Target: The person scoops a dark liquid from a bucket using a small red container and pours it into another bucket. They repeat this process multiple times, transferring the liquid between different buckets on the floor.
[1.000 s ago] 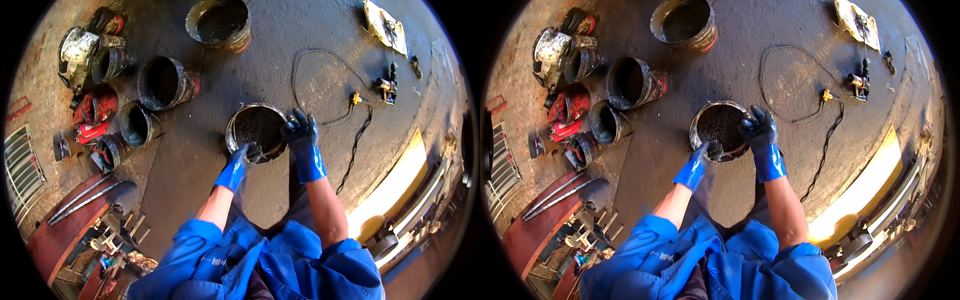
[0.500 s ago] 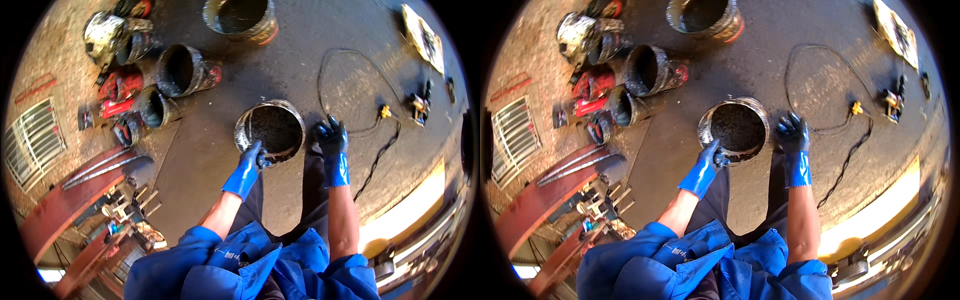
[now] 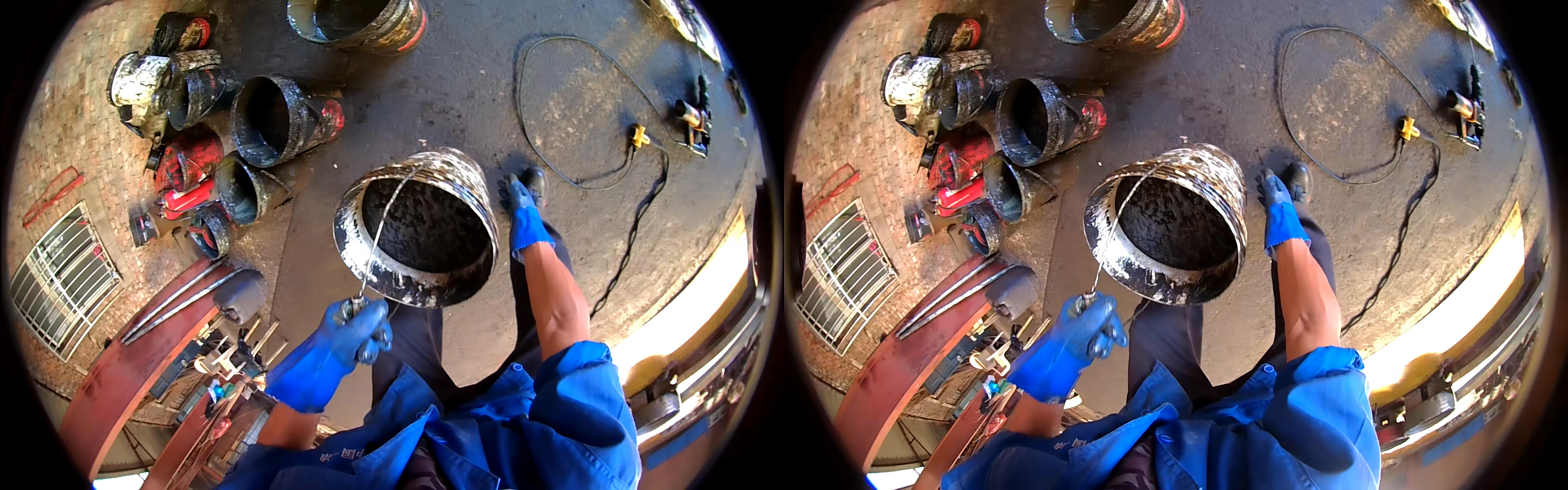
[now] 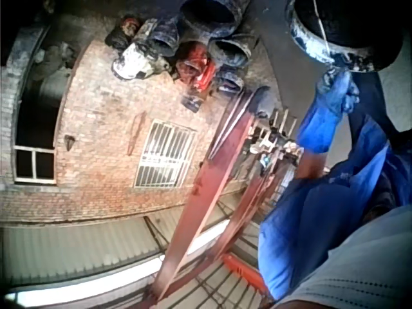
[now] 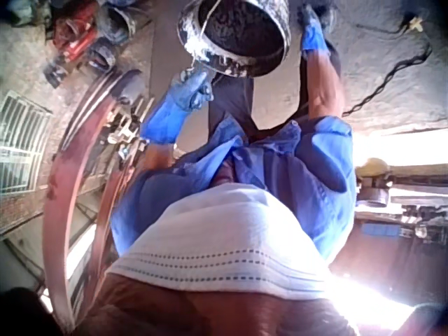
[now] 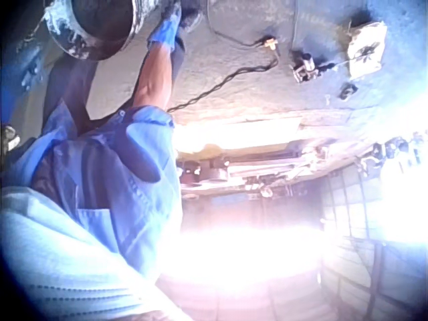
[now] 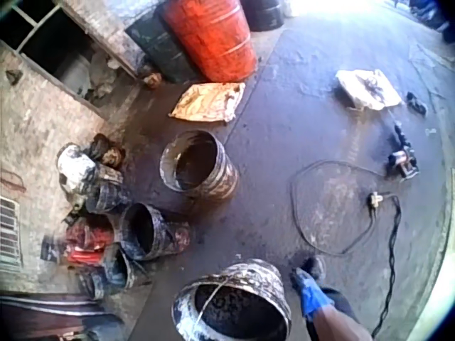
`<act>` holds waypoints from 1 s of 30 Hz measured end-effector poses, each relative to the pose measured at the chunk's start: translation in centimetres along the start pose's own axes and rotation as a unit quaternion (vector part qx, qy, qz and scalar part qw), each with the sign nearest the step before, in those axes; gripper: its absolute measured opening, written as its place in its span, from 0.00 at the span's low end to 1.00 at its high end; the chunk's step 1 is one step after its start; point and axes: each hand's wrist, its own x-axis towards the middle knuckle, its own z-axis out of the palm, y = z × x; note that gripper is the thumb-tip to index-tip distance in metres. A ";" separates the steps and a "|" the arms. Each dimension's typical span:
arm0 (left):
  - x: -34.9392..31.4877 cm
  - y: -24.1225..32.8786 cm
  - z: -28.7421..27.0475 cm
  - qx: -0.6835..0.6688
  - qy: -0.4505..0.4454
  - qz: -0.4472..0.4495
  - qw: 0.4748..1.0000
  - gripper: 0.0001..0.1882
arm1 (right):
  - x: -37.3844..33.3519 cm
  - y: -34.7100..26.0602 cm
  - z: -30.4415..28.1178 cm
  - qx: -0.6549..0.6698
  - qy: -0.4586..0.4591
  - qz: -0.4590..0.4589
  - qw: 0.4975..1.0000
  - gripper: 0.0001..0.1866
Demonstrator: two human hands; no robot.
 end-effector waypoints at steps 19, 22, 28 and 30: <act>-13.1 10.6 -7.3 0.376 -0.082 0.133 0.913 0.15 | -6.6 7.0 12.7 0.067 -0.159 0.159 0.972 0.28; -10.8 12.5 -8.4 0.354 -0.132 0.144 0.914 0.15 | -7.8 3.8 10.8 0.072 -0.129 0.115 0.982 0.28; -11.4 16.9 -6.6 0.436 -0.036 0.214 0.873 0.14 | -7.1 2.3 15.2 0.133 -0.178 0.064 0.973 0.28; -10.3 18.3 -5.6 0.468 -0.024 0.196 0.861 0.13 | -5.0 1.1 15.5 0.150 -0.155 0.075 0.974 0.29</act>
